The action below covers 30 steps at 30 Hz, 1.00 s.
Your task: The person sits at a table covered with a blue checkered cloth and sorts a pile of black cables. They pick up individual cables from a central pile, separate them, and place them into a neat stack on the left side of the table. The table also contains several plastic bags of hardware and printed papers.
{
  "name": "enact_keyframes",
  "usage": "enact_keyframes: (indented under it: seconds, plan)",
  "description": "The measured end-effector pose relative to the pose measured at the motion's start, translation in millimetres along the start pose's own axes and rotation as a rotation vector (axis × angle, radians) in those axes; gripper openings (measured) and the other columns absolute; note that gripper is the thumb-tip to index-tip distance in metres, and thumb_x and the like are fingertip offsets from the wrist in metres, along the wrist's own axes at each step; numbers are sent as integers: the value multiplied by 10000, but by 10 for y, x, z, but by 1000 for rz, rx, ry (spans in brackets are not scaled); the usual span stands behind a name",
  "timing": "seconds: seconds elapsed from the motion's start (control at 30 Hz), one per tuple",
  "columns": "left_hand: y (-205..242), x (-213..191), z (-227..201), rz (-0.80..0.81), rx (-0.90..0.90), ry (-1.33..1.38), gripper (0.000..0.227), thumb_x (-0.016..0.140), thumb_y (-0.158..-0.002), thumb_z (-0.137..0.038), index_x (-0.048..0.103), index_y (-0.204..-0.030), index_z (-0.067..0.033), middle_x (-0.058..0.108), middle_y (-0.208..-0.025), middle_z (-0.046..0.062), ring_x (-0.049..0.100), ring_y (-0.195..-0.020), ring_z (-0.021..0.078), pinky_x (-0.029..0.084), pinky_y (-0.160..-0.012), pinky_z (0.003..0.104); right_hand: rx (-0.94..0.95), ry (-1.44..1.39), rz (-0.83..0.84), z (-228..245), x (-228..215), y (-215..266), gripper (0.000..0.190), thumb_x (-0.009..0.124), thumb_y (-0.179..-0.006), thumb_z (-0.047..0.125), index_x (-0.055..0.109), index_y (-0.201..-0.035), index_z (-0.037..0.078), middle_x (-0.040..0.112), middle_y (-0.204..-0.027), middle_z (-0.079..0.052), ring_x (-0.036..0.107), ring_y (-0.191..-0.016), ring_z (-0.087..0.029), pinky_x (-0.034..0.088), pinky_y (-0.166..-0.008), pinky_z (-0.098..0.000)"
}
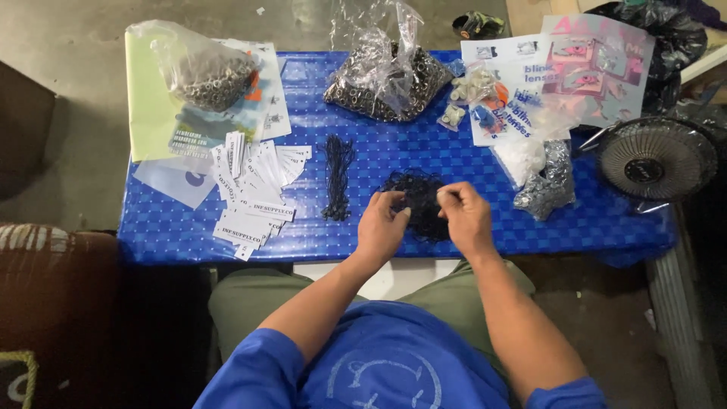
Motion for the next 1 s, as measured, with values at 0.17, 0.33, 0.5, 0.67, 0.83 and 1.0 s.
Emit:
enact_keyframes:
  seconds: [0.17, 0.33, 0.5, 0.67, 0.83, 1.0]
  plan:
    - [102, 56, 137, 7, -50, 70, 319, 683, -896, -259, 657, -1190, -139, 616, -1062, 81, 712, -907, 310, 583, -798, 423, 232, 72, 141, -303, 175, 158, 194, 620, -975, 131, 758, -1105, 89, 760, -849, -122, 702, -640, -195, 573, -575, -341]
    - [240, 219, 442, 57, -81, 49, 345, 686, -893, -265, 654, -1215, -144, 623, -1122, 80, 714, -938, 307, 582, -812, 417, 299, 1, 199, -89, 247, 240, 211, 569, -956, 63, 739, -1079, 87, 764, -793, -127, 722, -628, -187, 591, -571, -269]
    - [329, 277, 424, 76, -20, 37, 350, 676, -907, -248, 645, -1243, -156, 620, -1153, 56, 714, -943, 291, 588, -810, 398, 316, -66, 203, -321, 322, 400, 135, 629, -959, 47, 718, -1059, 46, 778, -862, -158, 743, -648, -190, 603, -567, -271]
    - [435, 434, 384, 82, 278, -135, 359, 738, -863, -216, 672, -1216, -224, 614, -1051, 17, 700, -959, 288, 585, -801, 399, 289, 29, 234, -685, 509, 705, 177, 735, -896, 83, 809, -1037, 160, 778, -940, -78, 721, -861, -185, 577, -804, -356]
    - [483, 558, 553, 177, 272, -198, 300, 737, -854, -235, 665, -1142, -195, 587, -969, 28, 695, -866, 321, 586, -733, 424, 630, -400, 140, -1349, 728, 1093, 89, 617, -894, -8, 650, -960, 40, 625, -619, -82, 585, -511, -134, 453, -489, -220]
    - [451, 664, 679, 194, 286, -204, 234, 732, -876, -287, 667, -1084, -204, 570, -930, 14, 694, -840, 314, 583, -710, 410, 776, -708, 119, -1461, 842, 1248, 74, 690, -918, 30, 638, -920, 83, 644, -629, -59, 612, -504, -141, 463, -486, -237]
Point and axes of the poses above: each hand's wrist, its own y-axis away from the middle knuckle, its own x-axis out of the palm, z = x × y, the point moved 7 cm from there along -y, towards the middle knuckle
